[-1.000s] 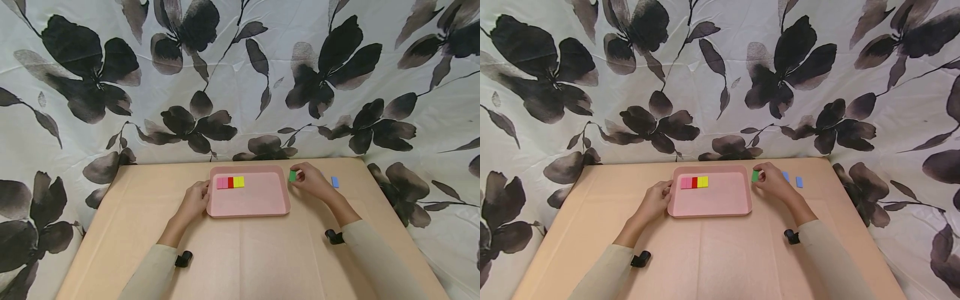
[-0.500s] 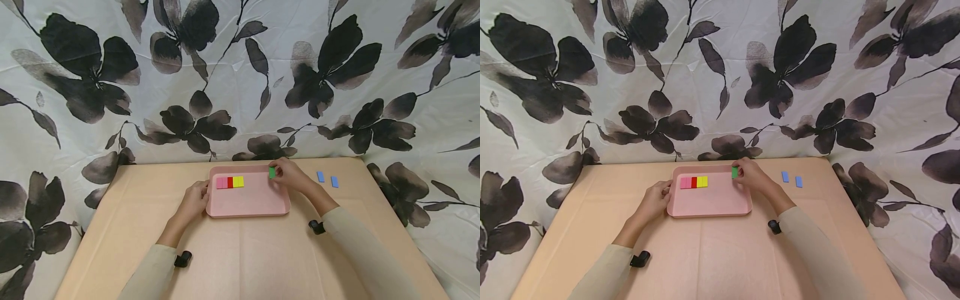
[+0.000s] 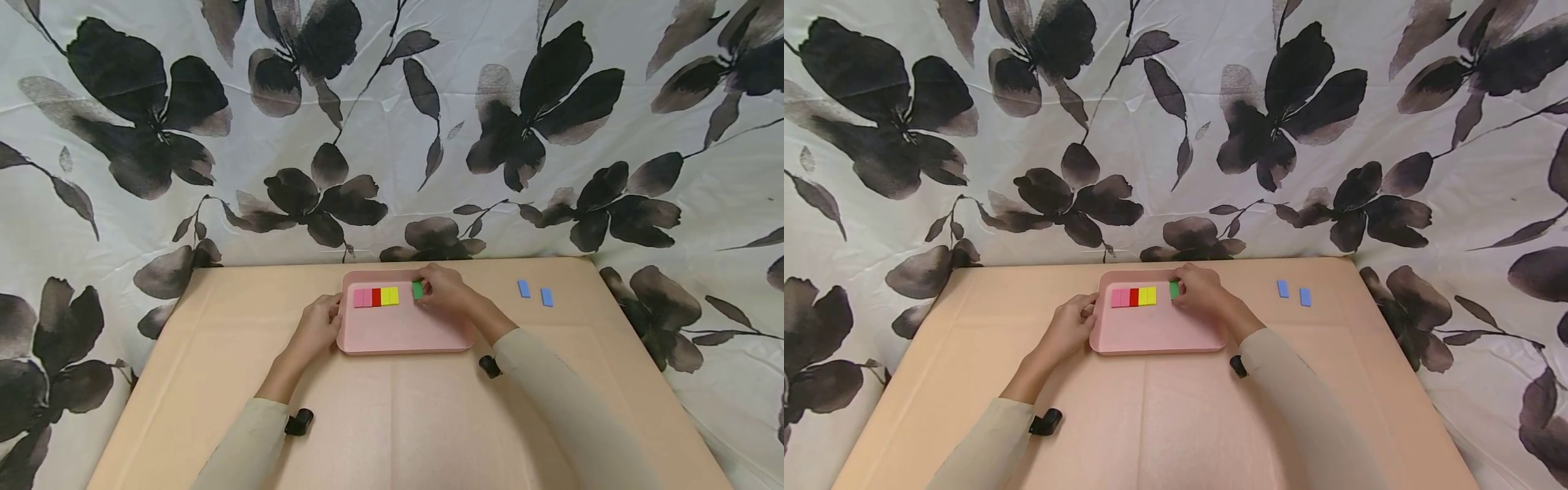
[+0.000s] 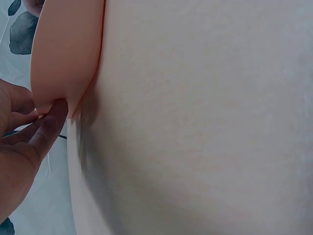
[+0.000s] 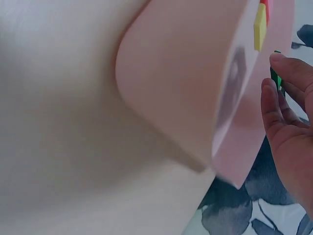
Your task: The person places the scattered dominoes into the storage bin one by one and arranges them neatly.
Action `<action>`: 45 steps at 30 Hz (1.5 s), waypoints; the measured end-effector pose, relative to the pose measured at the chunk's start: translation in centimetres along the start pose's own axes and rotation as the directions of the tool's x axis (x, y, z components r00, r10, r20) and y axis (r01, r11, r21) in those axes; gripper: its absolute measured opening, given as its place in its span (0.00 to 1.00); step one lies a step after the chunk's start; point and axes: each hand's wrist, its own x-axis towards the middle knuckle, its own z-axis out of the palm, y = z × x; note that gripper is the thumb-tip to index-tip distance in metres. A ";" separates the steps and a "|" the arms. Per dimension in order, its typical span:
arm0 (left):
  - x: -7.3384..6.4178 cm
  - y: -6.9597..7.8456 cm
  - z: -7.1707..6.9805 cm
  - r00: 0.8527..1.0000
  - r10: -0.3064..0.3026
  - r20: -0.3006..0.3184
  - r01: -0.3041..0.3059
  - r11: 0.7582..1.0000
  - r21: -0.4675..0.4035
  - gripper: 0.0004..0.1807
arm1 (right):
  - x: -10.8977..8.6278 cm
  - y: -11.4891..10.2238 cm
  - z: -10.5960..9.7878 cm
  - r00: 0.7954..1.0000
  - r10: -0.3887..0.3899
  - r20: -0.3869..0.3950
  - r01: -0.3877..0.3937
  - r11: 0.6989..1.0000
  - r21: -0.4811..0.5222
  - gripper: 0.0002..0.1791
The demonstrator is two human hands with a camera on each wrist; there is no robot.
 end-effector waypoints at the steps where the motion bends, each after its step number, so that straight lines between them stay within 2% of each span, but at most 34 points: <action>1: 0.0 0.0 0.0 1.000 0.001 0.002 -0.001 1.000 0.001 0.26 | 0.1 -0.1 0.2 1.000 0.011 0.011 -0.011 1.000 -0.004 0.26; 3: 0.1 0.0 0.0 1.000 0.001 0.008 -0.001 1.000 -0.003 0.26 | 0.3 -0.2 0.5 0.999 0.029 0.027 -0.029 0.999 0.012 0.26; 10: 0.2 0.1 0.0 1.000 0.001 0.007 -0.001 1.000 0.000 0.26 | 0.9 -0.5 1.6 0.996 0.052 0.078 -0.066 0.979 0.193 0.25; 14: 0.1 0.0 0.0 1.000 -0.004 0.004 0.004 1.000 0.014 0.26 | 1.3 -0.6 2.2 0.994 0.050 0.097 -0.071 0.972 0.223 0.24; 22: 0.0 -0.2 0.1 1.000 0.009 -0.006 -0.009 1.000 0.016 0.26 | 1.8 -0.8 3.2 0.998 0.015 0.059 -0.027 0.978 0.206 0.20; 38: 0.3 0.0 0.2 1.000 0.004 -0.008 -0.004 1.000 -0.009 0.26 | 2.1 -0.7 3.4 0.997 0.055 0.055 -0.065 0.979 0.193 0.23; 45: 0.6 0.0 0.4 1.000 -0.024 0.000 0.024 1.000 -0.008 0.27 | 2.5 -0.3 3.4 0.998 0.053 0.045 -0.061 0.978 0.201 0.23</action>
